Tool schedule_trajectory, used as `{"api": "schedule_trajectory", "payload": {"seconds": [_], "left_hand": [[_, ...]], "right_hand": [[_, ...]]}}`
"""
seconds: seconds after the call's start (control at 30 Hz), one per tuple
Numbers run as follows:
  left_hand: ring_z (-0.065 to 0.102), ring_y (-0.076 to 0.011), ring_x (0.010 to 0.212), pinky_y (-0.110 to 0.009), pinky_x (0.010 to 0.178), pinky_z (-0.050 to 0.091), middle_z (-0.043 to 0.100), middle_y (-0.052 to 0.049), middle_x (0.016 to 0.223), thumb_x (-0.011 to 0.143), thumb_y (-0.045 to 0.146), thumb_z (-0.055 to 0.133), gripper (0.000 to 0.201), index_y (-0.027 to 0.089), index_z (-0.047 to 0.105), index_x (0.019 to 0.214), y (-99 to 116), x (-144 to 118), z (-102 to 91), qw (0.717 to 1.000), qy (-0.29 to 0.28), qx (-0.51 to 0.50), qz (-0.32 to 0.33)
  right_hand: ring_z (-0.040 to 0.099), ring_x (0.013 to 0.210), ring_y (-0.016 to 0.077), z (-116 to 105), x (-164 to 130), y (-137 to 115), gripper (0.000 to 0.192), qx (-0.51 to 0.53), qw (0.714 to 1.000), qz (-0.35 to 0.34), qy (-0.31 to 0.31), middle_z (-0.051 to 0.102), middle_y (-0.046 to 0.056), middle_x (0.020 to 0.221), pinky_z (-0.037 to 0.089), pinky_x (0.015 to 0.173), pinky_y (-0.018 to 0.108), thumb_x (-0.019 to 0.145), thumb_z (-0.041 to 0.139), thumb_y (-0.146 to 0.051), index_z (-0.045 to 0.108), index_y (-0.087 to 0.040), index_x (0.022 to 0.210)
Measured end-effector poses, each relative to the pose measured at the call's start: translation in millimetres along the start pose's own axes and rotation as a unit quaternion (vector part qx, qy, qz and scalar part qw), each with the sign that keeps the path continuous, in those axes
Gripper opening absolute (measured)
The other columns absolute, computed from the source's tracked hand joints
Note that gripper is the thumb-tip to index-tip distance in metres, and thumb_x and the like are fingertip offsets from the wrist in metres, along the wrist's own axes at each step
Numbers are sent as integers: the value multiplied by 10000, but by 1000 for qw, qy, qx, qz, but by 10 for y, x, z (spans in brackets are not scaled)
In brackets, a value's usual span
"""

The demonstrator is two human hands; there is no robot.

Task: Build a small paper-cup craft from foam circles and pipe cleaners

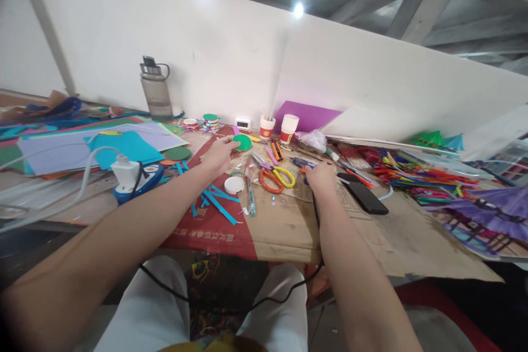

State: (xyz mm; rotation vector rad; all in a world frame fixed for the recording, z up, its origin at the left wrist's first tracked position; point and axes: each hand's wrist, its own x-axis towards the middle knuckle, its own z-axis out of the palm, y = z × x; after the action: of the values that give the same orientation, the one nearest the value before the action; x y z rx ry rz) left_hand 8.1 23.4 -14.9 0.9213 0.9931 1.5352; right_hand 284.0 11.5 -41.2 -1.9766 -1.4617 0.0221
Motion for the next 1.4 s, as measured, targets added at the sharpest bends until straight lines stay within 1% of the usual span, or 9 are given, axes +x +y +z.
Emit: {"api": "schedule_trajectory", "payload": {"seconds": [0.1,0.2,0.33,0.63,0.8,0.93,1.03,1.13,1.4], "left_hand": [[586,-100,604,-228,581,485,627,-14,691,720,58,607,85,135,572,716,1,2,-2,1000,3,-5,-2],[590,-99,619,-219,574,478,634,-18,718,716,64,608,74,131,581,731,-17,20,-14,1000,0,-12,4],[594,-101,608,-210,560,459,636,-11,710,700,78,615,74,132,594,745,-41,40,-29,1000,-10,-12,10],[587,-101,584,-220,580,460,644,-13,684,693,71,626,75,132,599,727,-59,16,-10,999,-26,-18,0],[589,-98,579,-218,576,461,651,-20,699,711,58,629,84,127,596,745,-31,-25,2,999,-32,-27,-23],[597,-101,573,-218,567,464,653,-18,691,727,50,624,103,129,589,783,-24,-37,0,998,-41,-34,-42],[601,-101,570,-215,559,467,659,-15,693,733,55,630,120,135,592,815,-42,-34,-3,998,-36,-32,-46],[610,-101,574,-211,555,471,667,-16,707,740,57,630,125,139,587,825,-65,-44,0,998,-32,-24,-46],[611,-97,583,-211,551,487,670,-30,741,751,103,652,107,129,596,839,-98,-117,39,997,-74,2,-16]], "right_hand": [[608,984,304,27,-126,-182,224,20,996,-81,40,644,204,1007,456,889,444,772,608,-300,647,-119,898],[611,802,207,87,-266,-469,145,78,979,-173,-72,675,92,863,471,789,342,836,547,-266,645,-160,826],[610,803,172,174,-352,-807,109,21,966,-220,-134,701,67,878,426,734,274,853,585,-224,674,-160,847],[645,776,203,391,-206,-1009,122,-80,956,-200,-200,735,115,839,401,684,275,829,659,-216,749,-135,811],[634,742,182,445,-228,-939,138,-48,966,-179,-183,731,80,811,399,655,265,837,648,-254,727,-152,787],[579,653,152,420,-274,-896,160,92,975,-159,-124,678,36,693,394,635,262,810,658,-251,652,-167,673],[491,510,113,376,-300,-911,189,278,944,-123,-130,578,-28,548,381,551,247,800,651,-288,590,-184,654],[433,399,89,352,-342,-957,206,427,878,-78,-203,521,-65,475,350,444,225,750,690,-347,569,-195,684],[438,327,62,403,-402,-1032,319,508,822,-24,-257,538,-61,431,317,339,177,624,814,-362,552,-181,640]]}}
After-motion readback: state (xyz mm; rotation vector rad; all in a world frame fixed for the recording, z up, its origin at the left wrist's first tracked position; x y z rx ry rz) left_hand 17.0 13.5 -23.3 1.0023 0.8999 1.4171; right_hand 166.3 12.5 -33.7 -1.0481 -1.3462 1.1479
